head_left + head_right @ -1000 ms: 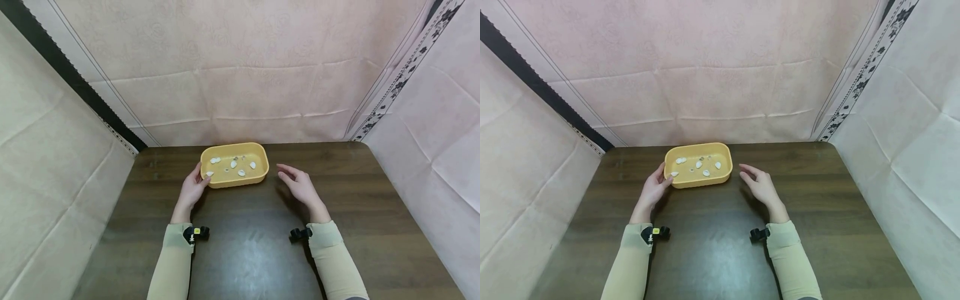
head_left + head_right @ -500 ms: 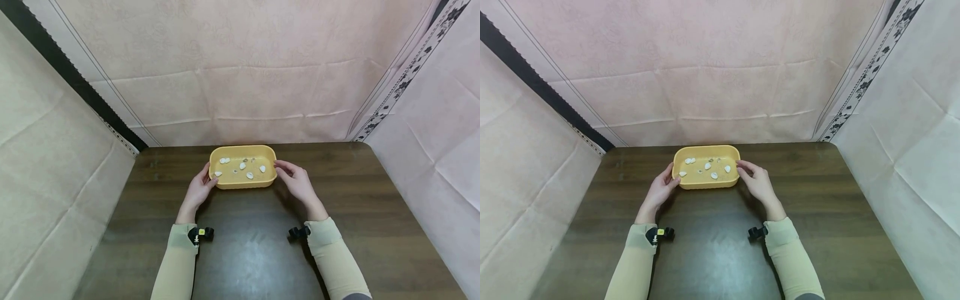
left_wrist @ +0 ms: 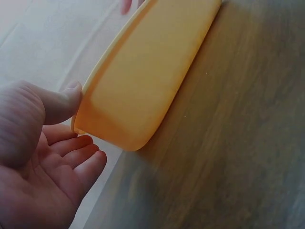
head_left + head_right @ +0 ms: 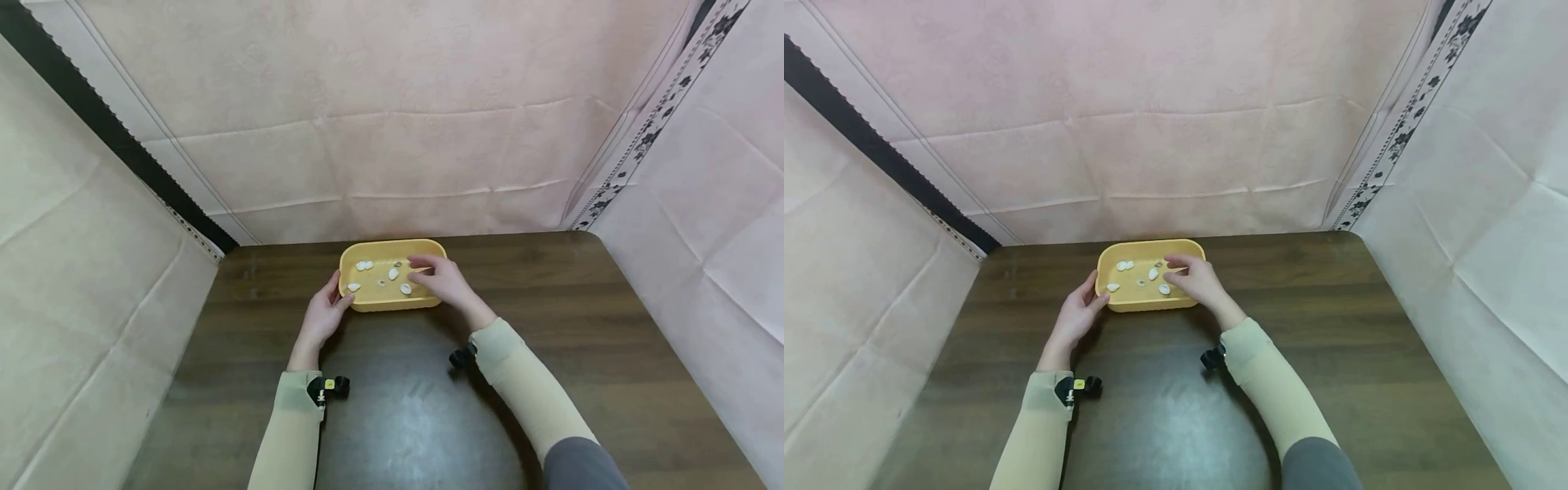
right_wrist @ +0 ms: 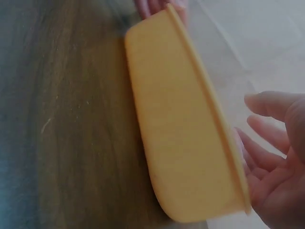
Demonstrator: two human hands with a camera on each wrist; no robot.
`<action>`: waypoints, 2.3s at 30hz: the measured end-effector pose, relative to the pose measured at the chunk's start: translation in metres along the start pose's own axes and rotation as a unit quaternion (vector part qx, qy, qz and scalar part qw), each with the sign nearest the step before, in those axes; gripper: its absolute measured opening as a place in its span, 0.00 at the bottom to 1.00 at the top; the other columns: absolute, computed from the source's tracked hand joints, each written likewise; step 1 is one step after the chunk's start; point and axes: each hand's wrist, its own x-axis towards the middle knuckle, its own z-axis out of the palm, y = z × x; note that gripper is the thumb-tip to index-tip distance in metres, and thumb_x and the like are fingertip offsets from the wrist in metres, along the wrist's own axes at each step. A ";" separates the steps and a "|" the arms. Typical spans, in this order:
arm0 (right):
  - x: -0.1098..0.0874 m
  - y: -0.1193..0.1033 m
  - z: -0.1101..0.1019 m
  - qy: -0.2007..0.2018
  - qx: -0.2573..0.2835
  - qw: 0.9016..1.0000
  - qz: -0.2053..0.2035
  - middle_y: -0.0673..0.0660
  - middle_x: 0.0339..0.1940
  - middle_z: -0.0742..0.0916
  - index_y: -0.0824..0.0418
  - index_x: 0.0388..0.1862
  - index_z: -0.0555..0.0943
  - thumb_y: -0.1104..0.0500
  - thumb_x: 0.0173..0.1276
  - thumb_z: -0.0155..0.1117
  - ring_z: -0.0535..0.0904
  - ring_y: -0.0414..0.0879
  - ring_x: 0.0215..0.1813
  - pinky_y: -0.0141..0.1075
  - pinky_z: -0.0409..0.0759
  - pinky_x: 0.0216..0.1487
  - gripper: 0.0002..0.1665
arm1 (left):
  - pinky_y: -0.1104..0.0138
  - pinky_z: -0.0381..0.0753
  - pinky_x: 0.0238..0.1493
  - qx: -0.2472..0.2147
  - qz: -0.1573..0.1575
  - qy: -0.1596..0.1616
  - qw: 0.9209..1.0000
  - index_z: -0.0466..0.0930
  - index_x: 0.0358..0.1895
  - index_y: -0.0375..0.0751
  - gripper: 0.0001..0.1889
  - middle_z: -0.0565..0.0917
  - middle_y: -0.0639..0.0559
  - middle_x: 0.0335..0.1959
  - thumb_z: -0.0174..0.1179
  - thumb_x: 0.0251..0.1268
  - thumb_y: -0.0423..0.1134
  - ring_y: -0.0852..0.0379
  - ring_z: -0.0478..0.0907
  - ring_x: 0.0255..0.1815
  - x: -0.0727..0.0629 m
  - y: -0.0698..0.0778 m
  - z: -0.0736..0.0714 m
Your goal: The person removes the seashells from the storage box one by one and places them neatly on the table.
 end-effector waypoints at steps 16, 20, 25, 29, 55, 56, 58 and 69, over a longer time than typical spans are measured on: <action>0.044 0.002 0.032 -0.039 -0.031 0.997 0.062 0.64 0.59 0.89 0.68 0.69 0.82 0.62 0.71 0.73 0.84 0.56 0.62 0.46 0.81 0.65 0.29 | 0.56 0.63 0.81 0.000 0.008 0.006 1.000 0.53 0.86 0.36 0.37 0.57 0.44 0.87 0.61 0.81 0.32 0.47 0.59 0.84 0.000 0.000 -0.004; 0.045 0.003 0.034 -0.035 -0.032 0.995 0.089 0.62 0.59 0.89 0.67 0.68 0.82 0.62 0.69 0.76 0.83 0.55 0.63 0.46 0.79 0.67 0.30 | 0.56 0.63 0.81 -0.001 0.007 0.005 1.000 0.53 0.86 0.36 0.38 0.58 0.44 0.86 0.61 0.81 0.32 0.46 0.60 0.84 0.000 0.000 -0.001; 0.044 0.003 0.035 -0.037 -0.049 0.992 0.107 0.61 0.57 0.88 0.65 0.67 0.83 0.60 0.67 0.78 0.82 0.54 0.60 0.47 0.80 0.65 0.30 | 0.57 0.63 0.81 -0.006 0.007 0.004 1.000 0.55 0.86 0.35 0.37 0.58 0.44 0.86 0.61 0.81 0.32 0.47 0.60 0.84 -0.001 0.000 0.002; 0.046 0.005 0.036 -0.036 -0.067 0.992 0.101 0.60 0.55 0.88 0.63 0.65 0.84 0.58 0.66 0.79 0.82 0.53 0.57 0.47 0.80 0.63 0.29 | 0.57 0.62 0.81 -0.004 0.009 0.008 1.000 0.55 0.85 0.35 0.37 0.58 0.44 0.86 0.61 0.80 0.31 0.47 0.60 0.84 0.000 0.001 0.002; 0.058 0.002 0.048 -0.042 -0.144 0.979 0.136 0.54 0.49 0.86 0.59 0.56 0.85 0.53 0.68 0.80 0.81 0.49 0.49 0.41 0.84 0.52 0.22 | 0.54 0.56 0.83 0.031 0.009 -0.001 0.999 0.52 0.86 0.37 0.36 0.54 0.44 0.87 0.58 0.83 0.33 0.47 0.53 0.86 0.001 -0.001 -0.001; 0.058 0.002 0.048 -0.043 -0.146 0.979 0.136 0.54 0.49 0.86 0.59 0.55 0.85 0.53 0.68 0.80 0.81 0.49 0.49 0.41 0.84 0.52 0.21 | 0.54 0.56 0.84 0.029 0.008 -0.001 1.000 0.52 0.86 0.37 0.36 0.54 0.45 0.87 0.58 0.83 0.33 0.47 0.53 0.86 0.001 0.000 -0.001; 0.059 0.003 0.049 -0.044 -0.150 0.978 0.137 0.54 0.49 0.87 0.59 0.54 0.86 0.53 0.68 0.80 0.81 0.49 0.49 0.41 0.84 0.51 0.20 | 0.55 0.56 0.84 0.029 0.006 -0.003 1.000 0.53 0.86 0.37 0.36 0.54 0.46 0.87 0.58 0.83 0.34 0.48 0.53 0.86 0.000 0.000 -0.001; 0.056 0.002 0.050 -0.040 -0.141 0.981 0.128 0.54 0.47 0.87 0.59 0.53 0.87 0.54 0.70 0.79 0.82 0.49 0.47 0.41 0.84 0.49 0.17 | 0.53 0.56 0.84 0.034 0.005 -0.001 0.999 0.54 0.86 0.37 0.36 0.55 0.45 0.87 0.59 0.83 0.34 0.48 0.53 0.86 0.000 0.000 -0.002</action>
